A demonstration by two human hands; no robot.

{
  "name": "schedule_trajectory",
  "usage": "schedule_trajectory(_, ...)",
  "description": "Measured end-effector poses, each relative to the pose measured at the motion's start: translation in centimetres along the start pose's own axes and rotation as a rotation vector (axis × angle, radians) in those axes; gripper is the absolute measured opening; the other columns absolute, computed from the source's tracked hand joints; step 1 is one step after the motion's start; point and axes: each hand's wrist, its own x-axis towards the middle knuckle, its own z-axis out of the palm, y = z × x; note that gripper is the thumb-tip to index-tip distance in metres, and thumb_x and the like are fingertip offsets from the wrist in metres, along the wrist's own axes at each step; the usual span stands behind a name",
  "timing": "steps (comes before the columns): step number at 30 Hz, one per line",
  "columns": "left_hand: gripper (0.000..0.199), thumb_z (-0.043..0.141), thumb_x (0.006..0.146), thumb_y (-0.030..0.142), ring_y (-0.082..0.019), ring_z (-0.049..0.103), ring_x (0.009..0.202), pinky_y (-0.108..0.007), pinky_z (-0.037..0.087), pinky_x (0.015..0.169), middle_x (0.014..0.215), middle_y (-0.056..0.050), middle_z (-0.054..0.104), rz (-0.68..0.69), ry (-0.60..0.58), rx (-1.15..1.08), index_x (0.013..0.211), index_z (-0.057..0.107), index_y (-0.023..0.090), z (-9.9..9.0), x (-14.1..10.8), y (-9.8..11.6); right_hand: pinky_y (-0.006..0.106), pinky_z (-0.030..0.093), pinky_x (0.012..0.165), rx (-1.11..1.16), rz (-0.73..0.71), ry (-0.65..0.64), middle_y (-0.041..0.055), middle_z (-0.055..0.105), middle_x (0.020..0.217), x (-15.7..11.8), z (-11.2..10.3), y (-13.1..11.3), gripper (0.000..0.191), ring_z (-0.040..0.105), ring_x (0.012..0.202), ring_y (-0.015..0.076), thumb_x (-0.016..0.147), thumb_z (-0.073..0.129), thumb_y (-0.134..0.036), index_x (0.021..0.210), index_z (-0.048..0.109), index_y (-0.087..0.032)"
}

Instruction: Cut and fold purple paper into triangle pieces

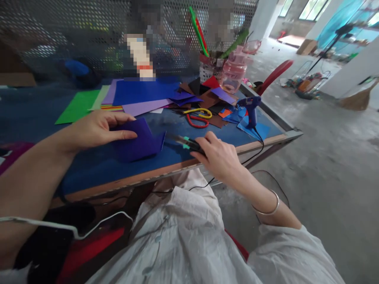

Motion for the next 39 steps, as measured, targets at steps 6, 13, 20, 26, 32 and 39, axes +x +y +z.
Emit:
schedule_trajectory(6, 0.053, 0.073, 0.077, 0.071, -0.023, 0.071, 0.085, -0.037, 0.062, 0.083, 0.091, -0.002, 0.077, 0.025, -0.076, 0.023, 0.1, 0.076, 0.023, 1.0, 0.1, 1.8, 0.029, 0.021, 0.054, 0.025, -0.019, -0.025, 0.0066, 0.068, 0.113, -2.6, 0.2, -1.4, 0.036, 0.065, 0.08, 0.0187, 0.106, 0.055, -0.05, 0.126, 0.067, -0.022)
schedule_trajectory(13, 0.051, 0.071, 0.078, 0.068, -0.022, 0.069, 0.085, -0.034, 0.058, 0.081, 0.094, -0.001, 0.078, 0.04, -0.149, 0.077, 0.102, 0.077, 0.024, 1.3, 1.2, 2.0, 0.029, 0.021, 0.053, 0.033, -0.057, -0.024, 0.0078, 0.067, 0.112, -3.2, 0.7, -1.3, 0.038, 0.066, 0.081, 0.019, 0.108, 0.051, -0.051, 0.124, 0.067, -0.019)
schedule_trajectory(20, 0.055, 0.069, 0.082, 0.065, -0.027, 0.071, 0.097, -0.041, 0.059, 0.092, 0.107, -0.005, 0.078, 0.062, -0.205, 0.162, 0.116, 0.076, 0.022, 1.6, 2.5, 0.7, 0.03, 0.025, 0.052, 0.066, -0.101, -0.078, 0.0065, 0.068, 0.114, -4.4, 0.9, -1.9, 0.038, 0.065, 0.074, 0.0166, 0.107, 0.054, -0.048, 0.133, 0.065, -0.022)
schedule_trajectory(26, 0.052, 0.06, 0.099, 0.044, -0.033, 0.051, 0.148, -0.054, 0.035, 0.126, 0.157, -0.011, 0.059, 0.498, -0.028, 0.391, 0.148, 0.06, 0.026, 3.7, 2.0, 0.6, 0.029, 0.042, 0.059, 0.129, -0.165, -0.088, 0.0081, 0.071, 0.127, -4.8, 0.7, -2.0, 0.045, 0.073, 0.088, 0.0186, 0.11, 0.048, -0.04, 0.152, 0.054, -0.025)
schedule_trajectory(32, 0.048, 0.04, 0.109, 0.04, -0.03, 0.048, 0.152, -0.052, 0.032, 0.128, 0.161, -0.008, 0.056, 0.575, -0.135, 0.474, 0.151, 0.059, 0.029, 4.9, 1.6, -0.1, 0.03, 0.046, 0.059, 0.109, -0.14, -0.142, 0.0099, 0.071, 0.131, -4.7, 0.2, -2.3, 0.046, 0.074, 0.088, 0.0193, 0.11, 0.047, -0.042, 0.152, 0.054, -0.025)
schedule_trajectory(39, 0.069, 0.033, 0.107, 0.061, -0.033, 0.057, 0.139, -0.045, 0.043, 0.12, 0.152, -0.016, 0.06, 0.395, -0.026, 0.416, 0.157, 0.047, 0.016, 5.2, 1.3, -0.6, 0.03, 0.046, 0.059, 0.091, -0.121, -0.18, 0.0097, 0.07, 0.135, -4.6, -0.1, -2.5, 0.047, 0.076, 0.092, 0.0215, 0.11, 0.047, -0.04, 0.154, 0.053, -0.025)
